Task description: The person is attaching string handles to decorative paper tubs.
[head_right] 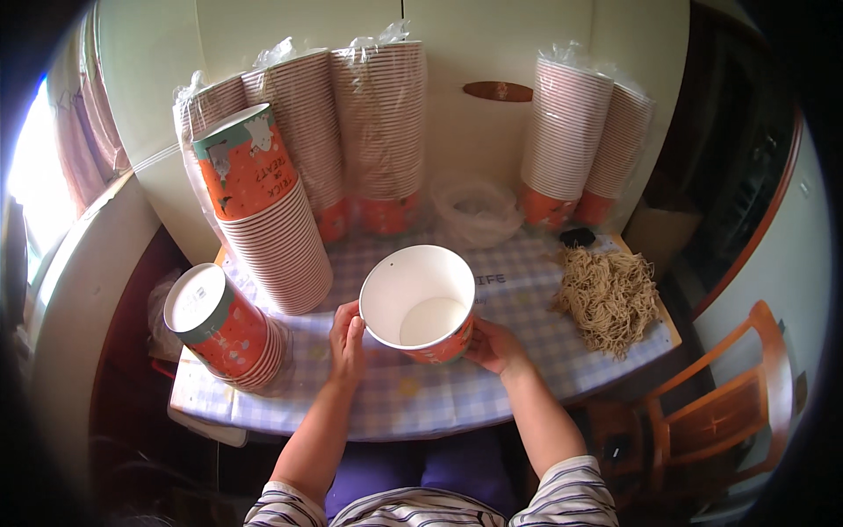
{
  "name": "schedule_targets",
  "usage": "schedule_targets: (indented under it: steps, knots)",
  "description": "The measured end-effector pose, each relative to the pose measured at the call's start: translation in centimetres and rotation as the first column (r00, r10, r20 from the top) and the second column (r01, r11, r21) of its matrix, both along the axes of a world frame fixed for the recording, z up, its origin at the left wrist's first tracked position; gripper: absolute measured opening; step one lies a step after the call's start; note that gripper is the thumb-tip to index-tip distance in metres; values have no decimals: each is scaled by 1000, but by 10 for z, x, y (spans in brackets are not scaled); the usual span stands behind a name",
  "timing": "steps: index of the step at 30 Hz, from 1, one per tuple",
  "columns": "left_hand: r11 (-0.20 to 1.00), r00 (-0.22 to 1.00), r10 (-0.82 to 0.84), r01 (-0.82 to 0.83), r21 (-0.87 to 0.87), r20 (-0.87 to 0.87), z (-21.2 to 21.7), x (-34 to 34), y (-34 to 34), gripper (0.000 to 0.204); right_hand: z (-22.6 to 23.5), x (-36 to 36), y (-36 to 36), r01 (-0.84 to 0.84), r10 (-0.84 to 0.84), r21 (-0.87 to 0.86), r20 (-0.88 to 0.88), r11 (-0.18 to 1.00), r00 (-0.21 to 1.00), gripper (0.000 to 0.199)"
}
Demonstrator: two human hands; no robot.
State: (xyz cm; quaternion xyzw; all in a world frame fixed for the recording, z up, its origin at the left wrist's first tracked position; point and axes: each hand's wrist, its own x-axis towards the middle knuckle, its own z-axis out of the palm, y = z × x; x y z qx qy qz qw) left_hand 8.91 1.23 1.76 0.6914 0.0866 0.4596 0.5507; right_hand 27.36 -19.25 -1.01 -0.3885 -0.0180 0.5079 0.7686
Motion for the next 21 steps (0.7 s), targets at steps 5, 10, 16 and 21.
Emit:
schedule_targets:
  steps: [5,10,16,21]
  knots:
    - [1000,999,2,-1,-14,45,-1,2,-4,30,32,-9,-4,129,125,-406,543,905,831,28]
    - [998,999,-12,14,-55,32,-2,3,-5,26,-2,37,-26,479,287,-233,957,846,-42,19]
    - [996,999,32,-29,-88,38,-3,5,-3,22,87,74,-78,763,591,-398,806,509,27,12]
    - [989,997,67,-61,-134,35,-4,8,-5,19,104,99,-96,766,838,-501,539,404,-89,8]
